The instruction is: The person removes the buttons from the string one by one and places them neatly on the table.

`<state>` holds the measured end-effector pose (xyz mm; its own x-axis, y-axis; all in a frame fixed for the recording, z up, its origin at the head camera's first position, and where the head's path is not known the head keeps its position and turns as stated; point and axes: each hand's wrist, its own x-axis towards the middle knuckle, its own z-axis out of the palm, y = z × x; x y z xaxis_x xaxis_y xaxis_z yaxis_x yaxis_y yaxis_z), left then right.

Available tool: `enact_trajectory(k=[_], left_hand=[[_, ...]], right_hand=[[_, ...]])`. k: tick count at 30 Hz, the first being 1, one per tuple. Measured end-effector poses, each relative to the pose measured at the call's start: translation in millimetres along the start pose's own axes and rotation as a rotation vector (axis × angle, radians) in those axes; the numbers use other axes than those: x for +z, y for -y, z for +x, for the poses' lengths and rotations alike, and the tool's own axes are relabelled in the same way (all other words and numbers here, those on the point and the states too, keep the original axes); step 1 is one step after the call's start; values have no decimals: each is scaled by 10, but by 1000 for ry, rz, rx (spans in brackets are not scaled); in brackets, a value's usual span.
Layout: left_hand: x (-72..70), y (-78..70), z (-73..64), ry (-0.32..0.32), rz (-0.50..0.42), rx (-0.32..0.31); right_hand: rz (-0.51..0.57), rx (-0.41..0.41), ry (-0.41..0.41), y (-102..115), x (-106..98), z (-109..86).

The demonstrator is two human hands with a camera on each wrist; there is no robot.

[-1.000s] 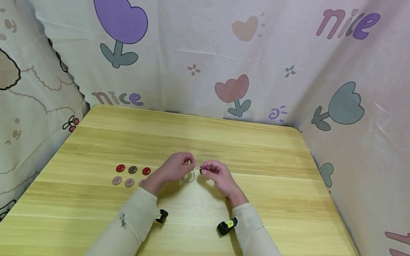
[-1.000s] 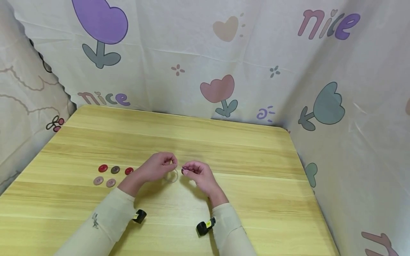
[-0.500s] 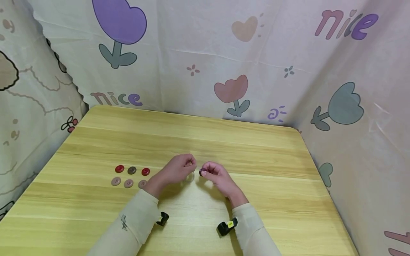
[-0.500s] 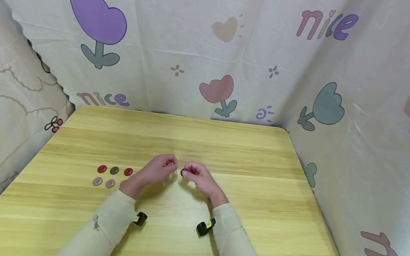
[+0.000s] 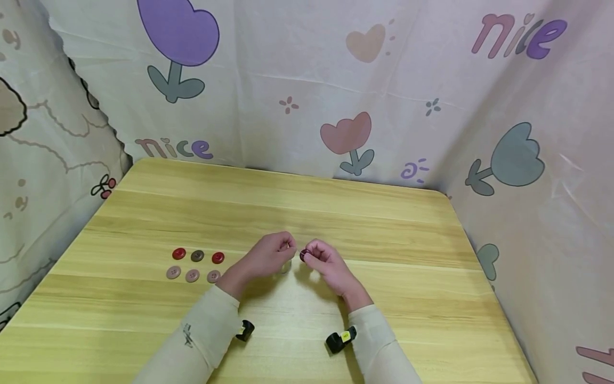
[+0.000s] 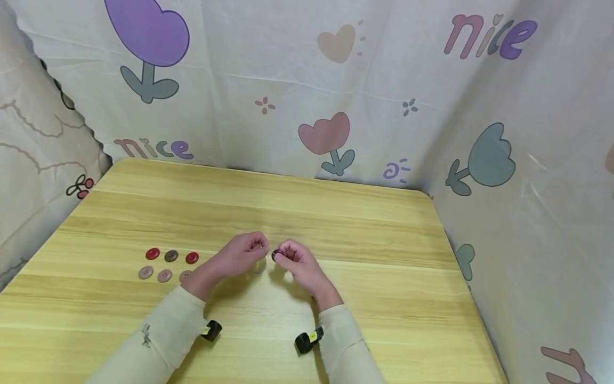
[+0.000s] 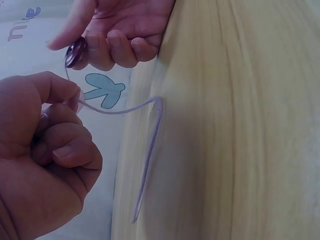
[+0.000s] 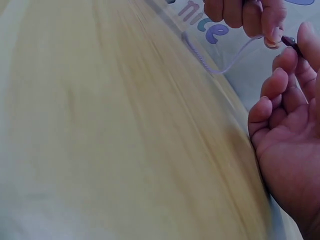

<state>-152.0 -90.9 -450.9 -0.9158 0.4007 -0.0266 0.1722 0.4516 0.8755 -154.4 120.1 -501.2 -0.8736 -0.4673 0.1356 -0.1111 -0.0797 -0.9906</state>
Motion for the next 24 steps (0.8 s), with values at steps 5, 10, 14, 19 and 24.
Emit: enact_trajectory(k=[5, 10, 14, 19, 24], left_hand=[[9, -20, -17, 7, -2, 10], [15, -8, -12, 7, -25, 19], [29, 6, 1, 45, -67, 29], [44, -1, 7, 86, -89, 40], [41, 2, 4, 46, -105, 12]], right_hand=[[9, 1, -86, -16, 18, 19], [25, 12, -136, -13, 34, 28], [-2, 36, -128, 5, 32, 28], [-18, 74, -99, 18, 27, 42], [-28, 86, -105, 139, 73, 27]])
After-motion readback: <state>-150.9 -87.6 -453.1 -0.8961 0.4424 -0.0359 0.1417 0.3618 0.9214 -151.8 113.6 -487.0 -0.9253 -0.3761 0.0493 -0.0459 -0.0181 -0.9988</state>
